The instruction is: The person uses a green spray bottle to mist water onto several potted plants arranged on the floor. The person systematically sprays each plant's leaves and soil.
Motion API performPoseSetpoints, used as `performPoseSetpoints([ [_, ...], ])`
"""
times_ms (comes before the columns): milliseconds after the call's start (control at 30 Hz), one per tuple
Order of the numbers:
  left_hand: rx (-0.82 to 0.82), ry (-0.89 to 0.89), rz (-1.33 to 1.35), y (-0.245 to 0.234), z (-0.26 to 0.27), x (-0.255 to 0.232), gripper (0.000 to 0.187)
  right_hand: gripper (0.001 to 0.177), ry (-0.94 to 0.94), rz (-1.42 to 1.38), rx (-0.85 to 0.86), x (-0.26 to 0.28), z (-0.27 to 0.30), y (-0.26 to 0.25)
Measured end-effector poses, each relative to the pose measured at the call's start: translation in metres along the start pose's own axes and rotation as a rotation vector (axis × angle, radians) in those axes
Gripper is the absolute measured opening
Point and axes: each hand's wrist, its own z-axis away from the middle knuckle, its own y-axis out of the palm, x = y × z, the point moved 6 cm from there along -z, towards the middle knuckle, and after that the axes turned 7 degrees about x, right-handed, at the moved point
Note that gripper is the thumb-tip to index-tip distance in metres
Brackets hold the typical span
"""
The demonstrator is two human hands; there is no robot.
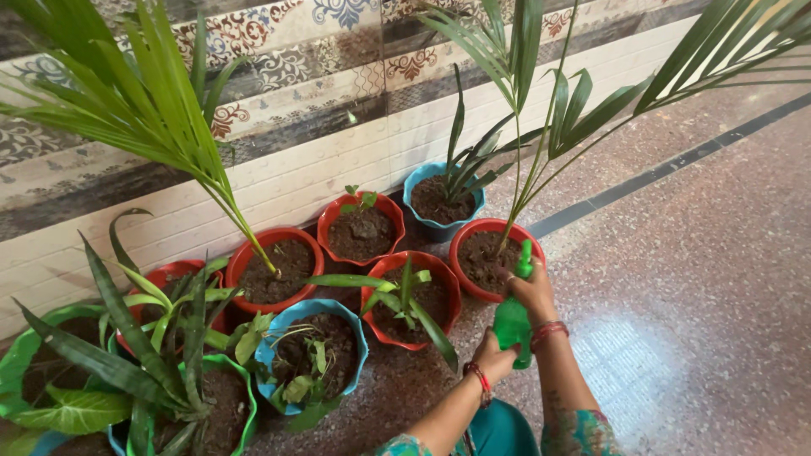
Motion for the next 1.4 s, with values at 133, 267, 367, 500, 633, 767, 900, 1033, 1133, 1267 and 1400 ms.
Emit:
performPoseSetpoints([
  [133, 0.020, -0.037, -0.025, -0.004, -0.003, -0.007, 0.054, 0.046, 0.047, 0.085, -0.002, 0.018, 0.007, -0.006],
  [267, -0.066, 0.073, 0.092, -0.023, 0.013, -0.017, 0.054, 0.060, -0.007, -0.080, 0.150, 0.039, 0.010, 0.042],
  [367, -0.185, 0.154, 0.050, -0.044, 0.017, -0.027, 0.059, 0.063, -0.111, -0.087, 0.240, 0.063, 0.013, 0.069],
  [500, -0.254, 0.035, 0.088, -0.057, 0.010, -0.021, 0.054, 0.064, -0.108, 0.071, 0.261, 0.079, 0.003, 0.073],
  [633, -0.033, 0.069, 0.284, -0.017, -0.010, 0.013, 0.048, 0.061, -0.167, 0.140, 0.313, 0.038, 0.001, 0.069],
  [767, 0.201, 0.000, 0.208, 0.020, -0.004, 0.041, 0.049, 0.065, 0.021, 0.058, 0.167, -0.026, 0.011, 0.028],
  [900, 0.207, -0.098, 0.293, 0.043, 0.003, 0.044, 0.059, 0.049, 0.117, -0.092, 0.055, -0.042, 0.013, -0.022],
  [1033, 0.083, -0.039, 0.144, 0.033, -0.006, 0.024, 0.074, 0.047, 0.048, -0.058, 0.018, -0.004, 0.012, -0.035],
  [1133, 0.033, -0.011, 0.213, 0.009, 0.003, -0.006, 0.061, 0.053, -0.032, -0.094, 0.127, 0.036, 0.019, -0.001],
  [1267, -0.071, -0.024, 0.270, -0.035, 0.027, -0.043, 0.062, 0.063, -0.087, -0.181, 0.282, 0.074, 0.026, 0.050],
  [1400, -0.106, 0.182, 0.410, -0.060, 0.032, -0.086, 0.052, 0.072, -0.058, 0.041, 0.359, 0.100, 0.024, 0.072],
])
